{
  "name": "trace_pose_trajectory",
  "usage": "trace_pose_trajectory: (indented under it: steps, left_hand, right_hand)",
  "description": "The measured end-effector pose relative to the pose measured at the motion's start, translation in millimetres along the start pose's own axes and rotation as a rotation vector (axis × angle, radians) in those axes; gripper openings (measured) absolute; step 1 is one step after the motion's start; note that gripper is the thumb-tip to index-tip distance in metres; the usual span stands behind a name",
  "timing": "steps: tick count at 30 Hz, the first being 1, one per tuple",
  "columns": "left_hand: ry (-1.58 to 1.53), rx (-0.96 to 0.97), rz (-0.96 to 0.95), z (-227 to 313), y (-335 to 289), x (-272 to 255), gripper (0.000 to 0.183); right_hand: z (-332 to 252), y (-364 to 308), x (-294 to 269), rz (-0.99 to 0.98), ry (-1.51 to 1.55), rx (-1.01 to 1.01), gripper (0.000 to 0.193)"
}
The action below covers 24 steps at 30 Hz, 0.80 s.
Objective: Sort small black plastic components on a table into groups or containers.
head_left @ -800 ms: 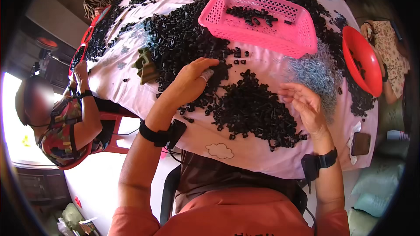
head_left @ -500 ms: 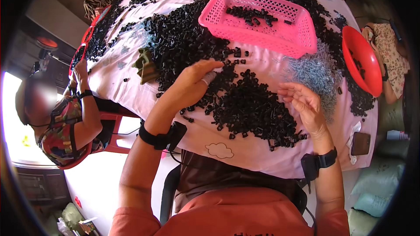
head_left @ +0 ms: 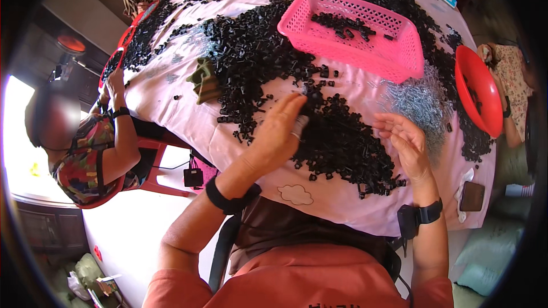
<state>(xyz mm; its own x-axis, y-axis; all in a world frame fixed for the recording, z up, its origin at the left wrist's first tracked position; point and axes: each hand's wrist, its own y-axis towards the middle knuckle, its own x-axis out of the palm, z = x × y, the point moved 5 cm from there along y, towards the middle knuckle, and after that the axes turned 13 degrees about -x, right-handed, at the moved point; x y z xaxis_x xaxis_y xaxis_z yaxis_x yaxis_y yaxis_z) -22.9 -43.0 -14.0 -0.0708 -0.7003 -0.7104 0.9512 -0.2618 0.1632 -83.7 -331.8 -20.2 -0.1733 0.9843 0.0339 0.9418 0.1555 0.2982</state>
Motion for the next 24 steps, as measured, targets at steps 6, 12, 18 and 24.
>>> trace_pose_trajectory:
  steps: [6,12,18,24]
  left_hand:
    - [0.084,0.01,0.139,5,-20,-30,0.04]
    - [0.332,-0.22,0.314,-48,-48,-71,0.063]
    - [0.316,-0.298,0.308,-52,-21,-71,0.074]
    - [0.245,-0.273,0.309,-50,15,-73,0.071]
  right_hand:
    - [0,-1,0,0.015,-0.006,0.013,0.047]
    - [0,1,0,-0.013,-0.009,0.002,0.047]
    - [0,-1,0,0.005,-0.017,0.017,0.049]
    - [0,-2,-2,0.015,-0.024,0.034,0.05]
